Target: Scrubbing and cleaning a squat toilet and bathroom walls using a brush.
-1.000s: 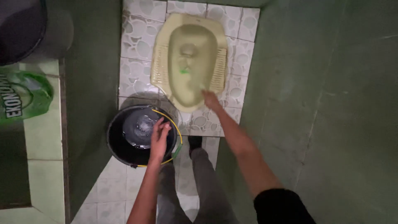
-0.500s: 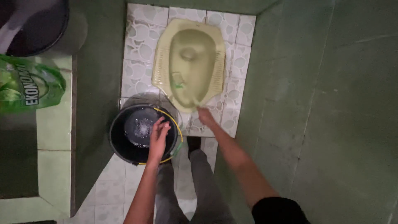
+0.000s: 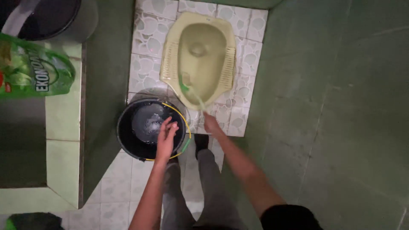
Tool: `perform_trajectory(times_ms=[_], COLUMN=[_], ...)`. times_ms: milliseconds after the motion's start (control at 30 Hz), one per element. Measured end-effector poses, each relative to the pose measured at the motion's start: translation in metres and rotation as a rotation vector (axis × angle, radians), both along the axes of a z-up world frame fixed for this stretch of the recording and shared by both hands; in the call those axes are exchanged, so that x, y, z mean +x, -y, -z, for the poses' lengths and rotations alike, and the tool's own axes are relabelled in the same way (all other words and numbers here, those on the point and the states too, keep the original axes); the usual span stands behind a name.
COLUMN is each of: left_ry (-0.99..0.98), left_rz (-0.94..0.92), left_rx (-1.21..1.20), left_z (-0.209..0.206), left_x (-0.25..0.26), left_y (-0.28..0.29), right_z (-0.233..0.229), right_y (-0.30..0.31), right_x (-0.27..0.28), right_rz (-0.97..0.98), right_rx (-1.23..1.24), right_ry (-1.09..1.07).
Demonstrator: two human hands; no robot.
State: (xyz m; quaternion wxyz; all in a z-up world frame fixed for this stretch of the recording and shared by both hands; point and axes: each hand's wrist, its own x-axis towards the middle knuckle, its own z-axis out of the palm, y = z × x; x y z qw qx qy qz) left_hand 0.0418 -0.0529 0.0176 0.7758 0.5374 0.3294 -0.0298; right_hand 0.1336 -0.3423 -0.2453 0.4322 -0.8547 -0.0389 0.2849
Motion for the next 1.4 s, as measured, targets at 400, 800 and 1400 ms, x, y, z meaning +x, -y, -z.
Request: perform_trajectory(times_ms=[400, 800, 1400], left_ry=[0.003, -0.012, -0.028], left_rz=[-0.014, -0.041, -0.076], left_rx=[0.02, 0.009, 0.032], left_z=[-0.013, -0.011, 0.007], left_x=[-0.01, -0.016, 0.014], left_y=[-0.004, -0.02, 0.002], right_z=[-0.125, -0.101, -0.111], right_y=[-0.098, -0.075, -0.146], right_x=[0.012, 0.039, 0.193], right_rz=[-0.066, -0.217, -0.088], right_rx=[-0.454, -0.568, -0.436], right_ry=[0.249, 0.166, 0.322])
